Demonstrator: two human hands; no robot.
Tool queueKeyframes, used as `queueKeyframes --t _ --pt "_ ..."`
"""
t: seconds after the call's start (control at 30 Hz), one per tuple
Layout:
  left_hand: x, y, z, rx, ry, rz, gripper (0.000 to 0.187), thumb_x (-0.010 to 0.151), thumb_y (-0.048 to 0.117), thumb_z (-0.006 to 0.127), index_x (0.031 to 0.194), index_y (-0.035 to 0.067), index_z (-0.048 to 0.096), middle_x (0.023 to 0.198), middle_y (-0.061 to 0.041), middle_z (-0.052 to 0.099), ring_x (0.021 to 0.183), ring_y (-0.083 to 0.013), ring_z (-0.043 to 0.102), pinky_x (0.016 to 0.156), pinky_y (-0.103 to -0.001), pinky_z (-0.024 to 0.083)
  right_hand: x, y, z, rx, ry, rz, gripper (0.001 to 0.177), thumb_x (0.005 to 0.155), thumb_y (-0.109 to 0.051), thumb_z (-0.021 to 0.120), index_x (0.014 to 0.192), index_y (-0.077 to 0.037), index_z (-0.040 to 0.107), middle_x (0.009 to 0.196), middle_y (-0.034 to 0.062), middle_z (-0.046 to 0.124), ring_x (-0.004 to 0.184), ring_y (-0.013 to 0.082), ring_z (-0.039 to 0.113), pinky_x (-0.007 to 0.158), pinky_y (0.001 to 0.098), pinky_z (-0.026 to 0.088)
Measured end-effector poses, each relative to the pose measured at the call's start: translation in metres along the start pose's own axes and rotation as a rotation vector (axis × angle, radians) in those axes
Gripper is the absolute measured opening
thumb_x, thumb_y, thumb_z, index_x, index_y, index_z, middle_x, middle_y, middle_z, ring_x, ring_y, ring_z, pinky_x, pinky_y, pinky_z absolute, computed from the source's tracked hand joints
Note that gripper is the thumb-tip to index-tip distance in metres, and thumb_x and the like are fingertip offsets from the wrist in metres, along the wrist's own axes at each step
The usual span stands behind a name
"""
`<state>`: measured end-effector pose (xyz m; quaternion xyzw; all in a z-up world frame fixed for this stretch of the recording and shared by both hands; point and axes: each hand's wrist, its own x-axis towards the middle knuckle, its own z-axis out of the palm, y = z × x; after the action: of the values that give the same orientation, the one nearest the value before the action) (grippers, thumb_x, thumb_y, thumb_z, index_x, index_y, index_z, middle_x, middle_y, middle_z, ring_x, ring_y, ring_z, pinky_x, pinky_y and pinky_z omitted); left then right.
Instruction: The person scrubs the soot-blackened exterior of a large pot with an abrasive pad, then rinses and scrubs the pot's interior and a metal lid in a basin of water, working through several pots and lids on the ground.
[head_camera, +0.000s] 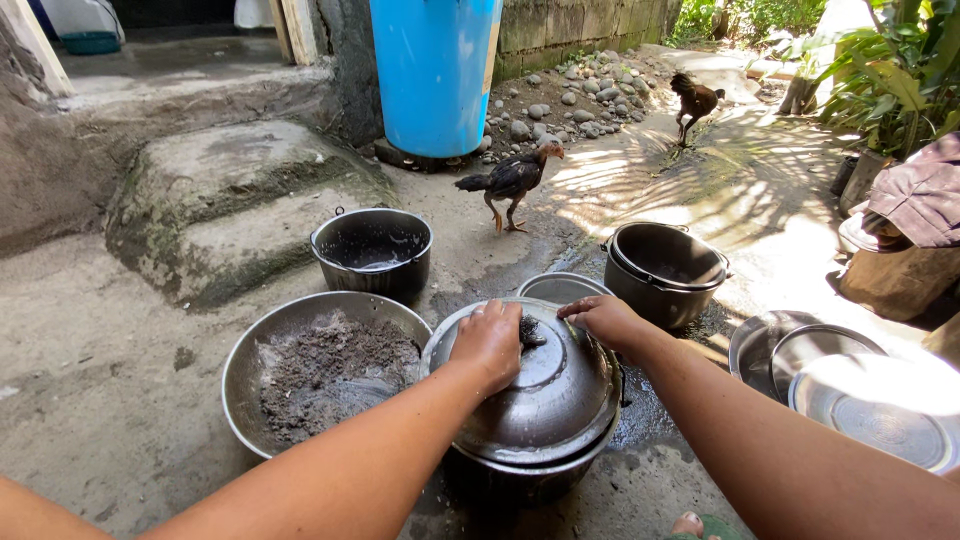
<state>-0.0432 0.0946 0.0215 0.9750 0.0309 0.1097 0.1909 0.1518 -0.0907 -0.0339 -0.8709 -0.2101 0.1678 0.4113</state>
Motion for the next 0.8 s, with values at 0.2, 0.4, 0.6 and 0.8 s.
queueKeyframes --t 0.2,0.4,0.6,0.8 --pt "0.012 -0.005 0.010 -0.027 0.074 0.026 0.038 0.086 0.006 0.063 0.123 0.005 0.056 0.129 -0.018 0.056 0.129 -0.0379 0.051 0.109 -0.048 0.040 -0.020 -0.018 -0.009 0.039 0.087 0.199 0.042 0.095 -0.022 0.070 0.133 -0.004 0.069 0.128 0.0168 0.069 0.121 0.0272 0.062 0.106 0.0385 0.045" --pt "0.022 0.008 0.004 -0.075 0.231 0.010 0.039 0.086 0.011 0.067 0.122 0.005 0.055 0.125 -0.019 0.055 0.126 -0.0376 0.051 0.107 -0.048 0.040 -0.034 -0.046 -0.038 0.691 0.226 0.467 0.040 0.105 -0.030 0.056 0.117 0.006 0.068 0.096 0.0203 0.072 0.078 0.0295 0.069 0.075 0.0460 0.059" --pt "0.048 0.020 -0.010 -0.390 0.409 -0.095 0.050 0.088 0.030 0.073 0.129 0.006 0.055 0.130 -0.019 0.053 0.124 -0.0373 0.051 0.104 -0.047 0.045 -0.043 -0.095 -0.095 0.530 0.265 0.220 0.034 0.102 -0.029 0.058 0.119 -0.003 0.069 0.096 0.0158 0.075 0.079 0.0271 0.071 0.071 0.0447 0.058" --pt "0.057 0.051 -0.023 -0.427 0.468 -0.323 0.047 0.094 0.040 0.069 0.127 0.010 0.057 0.131 -0.015 0.053 0.127 -0.0342 0.048 0.105 -0.051 0.042 -0.053 -0.106 -0.088 0.348 0.164 -0.025 0.040 0.097 -0.031 0.065 0.124 -0.003 0.072 0.105 0.0159 0.078 0.085 0.0251 0.073 0.078 0.0400 0.059"
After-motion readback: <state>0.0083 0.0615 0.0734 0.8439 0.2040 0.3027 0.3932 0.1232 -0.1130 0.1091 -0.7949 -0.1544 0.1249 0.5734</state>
